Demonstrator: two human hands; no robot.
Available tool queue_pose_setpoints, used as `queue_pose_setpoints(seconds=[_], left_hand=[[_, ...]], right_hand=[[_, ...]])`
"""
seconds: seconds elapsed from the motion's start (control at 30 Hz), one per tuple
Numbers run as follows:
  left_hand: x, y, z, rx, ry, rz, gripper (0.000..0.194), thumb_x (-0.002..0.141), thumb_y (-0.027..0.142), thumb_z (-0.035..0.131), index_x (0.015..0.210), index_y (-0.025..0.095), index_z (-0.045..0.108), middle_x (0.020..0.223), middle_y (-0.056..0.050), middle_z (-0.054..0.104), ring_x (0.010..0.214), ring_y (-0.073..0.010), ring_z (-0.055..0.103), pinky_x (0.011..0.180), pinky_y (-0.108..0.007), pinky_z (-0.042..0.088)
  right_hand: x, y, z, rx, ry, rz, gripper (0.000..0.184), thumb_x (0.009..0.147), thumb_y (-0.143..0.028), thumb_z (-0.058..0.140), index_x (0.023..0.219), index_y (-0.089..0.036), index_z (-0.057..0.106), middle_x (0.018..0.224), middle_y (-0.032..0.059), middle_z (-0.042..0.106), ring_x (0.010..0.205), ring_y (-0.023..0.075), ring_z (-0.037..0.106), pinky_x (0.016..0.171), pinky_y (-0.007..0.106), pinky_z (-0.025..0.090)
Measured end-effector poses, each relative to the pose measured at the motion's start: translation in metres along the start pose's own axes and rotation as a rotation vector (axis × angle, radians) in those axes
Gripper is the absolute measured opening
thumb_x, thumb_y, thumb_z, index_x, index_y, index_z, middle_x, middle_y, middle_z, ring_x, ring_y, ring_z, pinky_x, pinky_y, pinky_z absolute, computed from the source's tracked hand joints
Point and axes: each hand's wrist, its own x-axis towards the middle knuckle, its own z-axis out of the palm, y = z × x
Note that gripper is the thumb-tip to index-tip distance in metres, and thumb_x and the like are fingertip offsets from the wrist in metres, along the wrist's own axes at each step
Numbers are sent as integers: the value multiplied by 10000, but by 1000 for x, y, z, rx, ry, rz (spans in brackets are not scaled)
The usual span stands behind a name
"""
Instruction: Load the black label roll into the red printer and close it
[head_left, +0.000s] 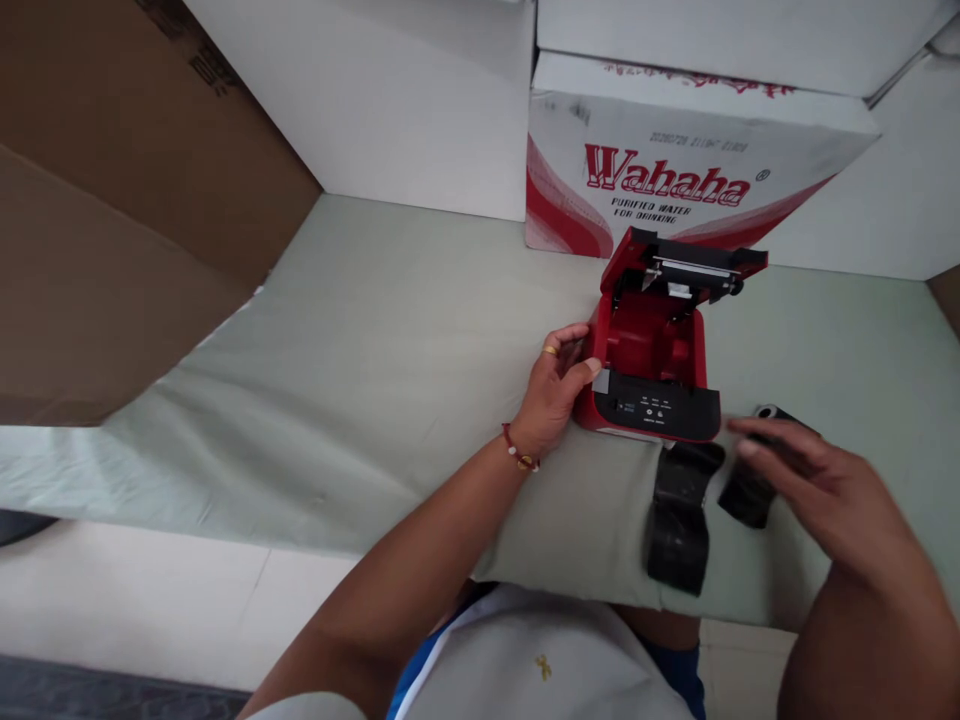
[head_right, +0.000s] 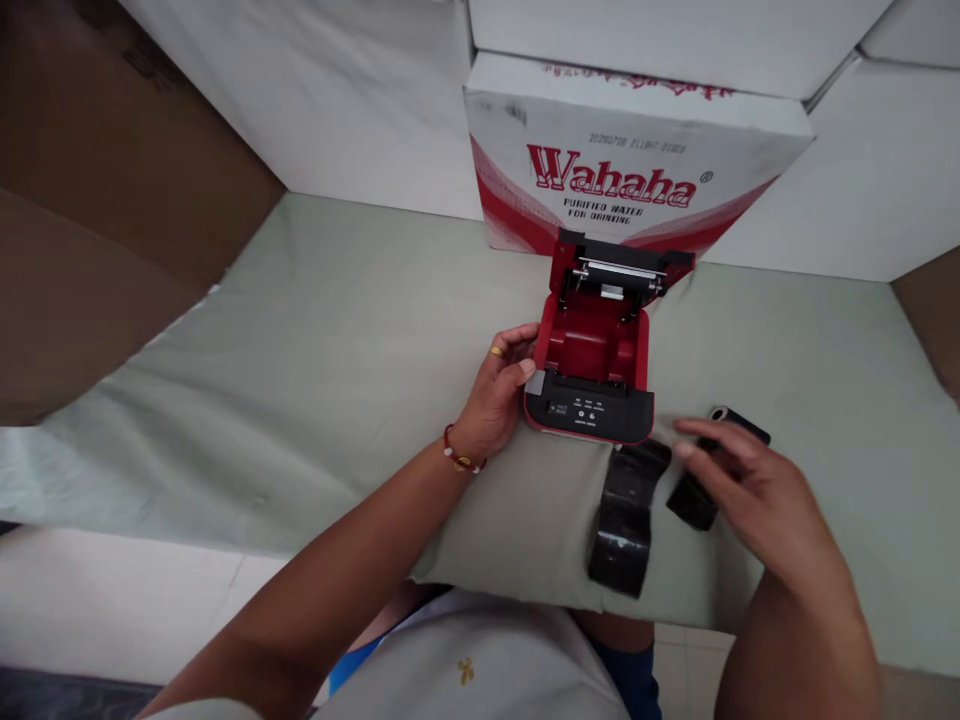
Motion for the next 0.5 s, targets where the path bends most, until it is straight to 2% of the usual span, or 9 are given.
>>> queue_pose_setpoints(seconds=[0.07,0.13,0.23,0.33,0.43,0.5], left_hand=[[0,1,1,-3,0,2,665,823,626,905,1317,278,627,1491,-91,676,1434,-273,626,1228,-455,487],[-1,2,1,-5,-6,5,654,828,627,903,1308,277,629,1480,-85,681,1404,-263,639,1203,-436,501],[-1,3,1,-4,-8,7,637,841,611,897,1311,274,632,1483,-84,686,1389,-257,651,1188,-424,512],[-1,3,1,2,-7,14,617,849,597,889,1312,279,634,1510,-87,684,1413,-263,655,1211,-440,515],[-2,2,1,10,-16,17,595,865,581,870,1318,283,626,1537,-93,679,1450,-269,651,1261,-471,498],[-2,2,1,11,-17,12,579,875,562,859,1322,281,622,1553,-97,674,1478,-270,639,1287,-484,483]], right_hand=[[2,16,-9,-130,244,58,547,847,-733,706,1172,-322,862,1199,90,835,846,277,730,838,480,598],[5,31,-17,-288,329,73,574,812,-692,673,1181,-292,856,1188,107,809,728,250,665,807,500,580],[10,44,-20,-378,297,44,583,813,-640,613,1214,-273,823,1198,126,788,706,262,663,822,530,586],[15,40,-18,-389,221,4,435,937,-620,615,1250,-368,782,1242,154,784,803,340,695,896,598,575],[17,32,-28,-384,130,-25,280,954,-664,686,1138,-479,788,1100,154,814,861,421,694,898,664,551],[11,32,-45,-342,110,-60,283,898,-712,741,1064,-495,814,979,128,825,824,414,716,806,633,571]])
